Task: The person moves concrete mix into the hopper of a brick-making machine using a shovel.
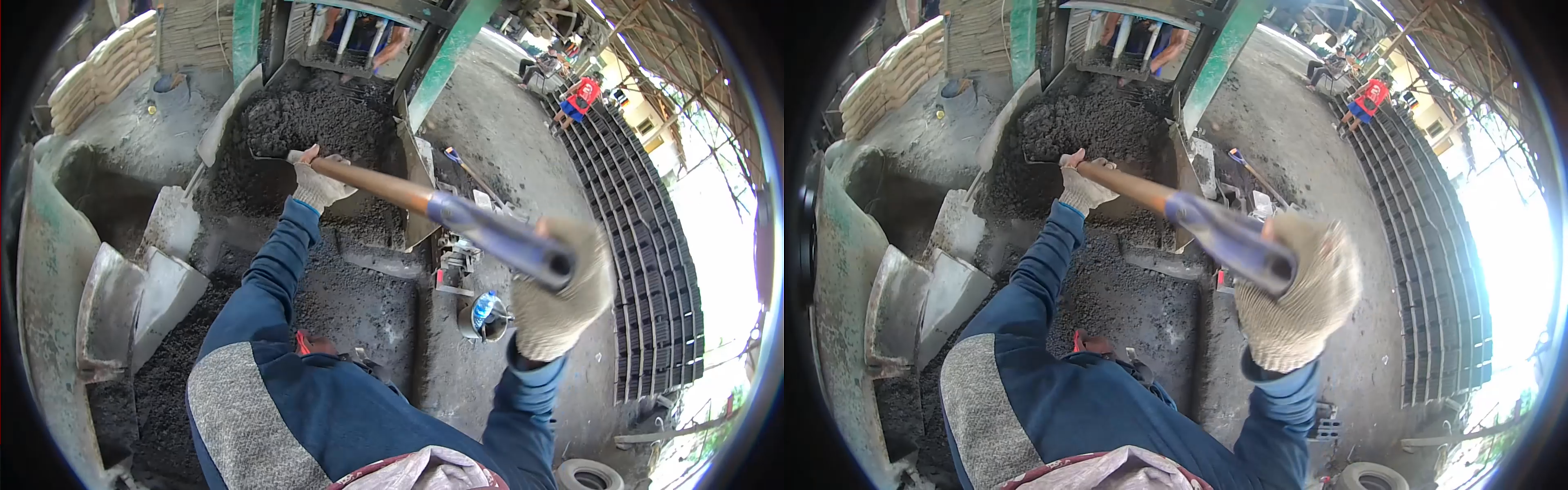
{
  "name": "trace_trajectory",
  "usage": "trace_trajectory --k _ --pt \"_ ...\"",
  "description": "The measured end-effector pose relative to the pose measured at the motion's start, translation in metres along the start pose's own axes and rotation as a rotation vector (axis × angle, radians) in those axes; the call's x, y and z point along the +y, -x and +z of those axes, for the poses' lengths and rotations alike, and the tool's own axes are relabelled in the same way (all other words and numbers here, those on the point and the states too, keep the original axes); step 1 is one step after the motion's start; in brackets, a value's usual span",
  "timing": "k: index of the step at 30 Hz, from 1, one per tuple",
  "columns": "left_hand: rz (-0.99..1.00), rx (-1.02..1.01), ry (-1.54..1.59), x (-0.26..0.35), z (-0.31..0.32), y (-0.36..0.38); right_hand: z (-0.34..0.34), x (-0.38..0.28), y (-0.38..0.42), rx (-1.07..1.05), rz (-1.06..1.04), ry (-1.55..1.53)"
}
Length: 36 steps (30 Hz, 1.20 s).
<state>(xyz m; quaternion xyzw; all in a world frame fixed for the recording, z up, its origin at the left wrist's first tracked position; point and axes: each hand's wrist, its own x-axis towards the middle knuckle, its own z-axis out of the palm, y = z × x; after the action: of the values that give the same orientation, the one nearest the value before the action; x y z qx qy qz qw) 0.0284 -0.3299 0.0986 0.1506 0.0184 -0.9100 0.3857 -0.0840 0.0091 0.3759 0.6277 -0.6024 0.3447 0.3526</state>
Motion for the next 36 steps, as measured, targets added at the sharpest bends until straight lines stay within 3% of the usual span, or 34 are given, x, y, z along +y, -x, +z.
trace_trajectory --k 2,4,6,7,10,11,13,14,16,17,18,19,20,21,22,24,26,27,28,29,30,32,33,34,36 --pt "-0.019 0.088 0.046 0.004 -0.013 -0.029 0.004 0.021 0.045 -0.015 0.192 0.037" --pt "0.023 0.125 0.002 -0.002 -0.001 -0.039 0.023 0.054 0.099 0.068 0.537 -0.116" --pt "0.045 0.094 -0.077 -0.004 -0.012 -0.068 0.042 0.072 0.127 0.118 0.66 -0.059" --pt "0.037 0.173 -0.106 -0.013 0.018 -0.044 0.049 0.079 0.144 0.137 0.731 -0.028" --pt "0.175 0.188 -0.171 -0.013 0.002 -0.096 0.079 0.104 0.207 0.099 0.9 -0.19" --pt "0.198 0.231 -0.245 -0.024 0.003 -0.097 0.088 0.114 0.239 0.059 1.035 -0.359" --pt "0.086 0.114 -0.242 -0.055 -0.016 -0.069 0.06 0.084 0.257 0.066 1.372 -0.719" --pt "0.034 0.046 -0.237 -0.072 -0.024 -0.053 0.051 0.088 0.299 0.043 1.392 -0.801" --pt "-0.138 0.1 -0.279 -0.117 -0.031 0.014 0.024 0.1 0.432 0.035 1.861 -1.062" --pt "-0.228 0.123 -0.193 -0.138 -0.053 0.032 0.002 0.099 0.505 -0.576 1.427 -0.493" --pt "-0.341 0.2 -0.391 -0.176 -0.072 0.086 -0.046 0.052 0.535 -0.616 1.062 -0.156" --pt "-0.418 0.239 -0.369 -0.192 -0.097 0.098 -0.069 0.041 0.603 -0.775 0.837 0.156" --pt "-0.493 0.295 -0.377 -0.206 -0.11 0.112 -0.087 0.025 0.63 -0.756 1.241 -0.175" --pt "-0.511 0.3 -0.417 -0.217 -0.122 0.123 -0.105 0.01 0.655 -0.481 1.768 -0.543" --pt "-0.524 0.331 -0.466 -0.224 -0.143 0.121 -0.123 -0.006 0.68 -0.181 2.175 -0.656" --pt "-0.547 0.378 -0.511 -0.214 -0.129 0.114 -0.108 -0.028 0.61 0.121 2.563 -0.903" --pt "-0.373 0.375 -0.604 -0.186 -0.105 0.08 -0.06 -0.049 0.532 0.239 2.424 -1.088" --pt "-0.34 0.373 -0.685 -0.166 -0.1 0.042 -0.03 -0.049 0.513 0.167 2.32 -1.277" --pt "-0.311 0.326 -0.677 -0.142 -0.094 0.007 -0.002 -0.027 0.581 0.035 1.93 -1.757" --pt "-0.219 0.233 -0.718 -0.121 -0.093 -0.025 0.01 -0.036 0.514 0.023 1.952 -1.578" --pt "-0.271 0.128 -0.617 -0.1 -0.085 -0.046 0.022 -0.045 0.434 0.0 1.974 -1.397" --pt "-0.099 0.217 -0.674 -0.093 -0.072 -0.072 0.025 -0.049 0.381 0.136 1.945 -1.364" --pt "-0.089 0.209 -0.678 -0.101 -0.062 -0.05 0.021 -0.042 0.393 0.098 1.867 -1.374" --pt "-0.072 0.191 -0.678 -0.114 -0.052 -0.024 0.007 -0.037 0.409 0.212 2.001 -1.424" --pt "-0.254 0.274 -0.596 -0.143 -0.065 0.014 -0.015 -0.016 0.494 0.159 2.156 -1.335"
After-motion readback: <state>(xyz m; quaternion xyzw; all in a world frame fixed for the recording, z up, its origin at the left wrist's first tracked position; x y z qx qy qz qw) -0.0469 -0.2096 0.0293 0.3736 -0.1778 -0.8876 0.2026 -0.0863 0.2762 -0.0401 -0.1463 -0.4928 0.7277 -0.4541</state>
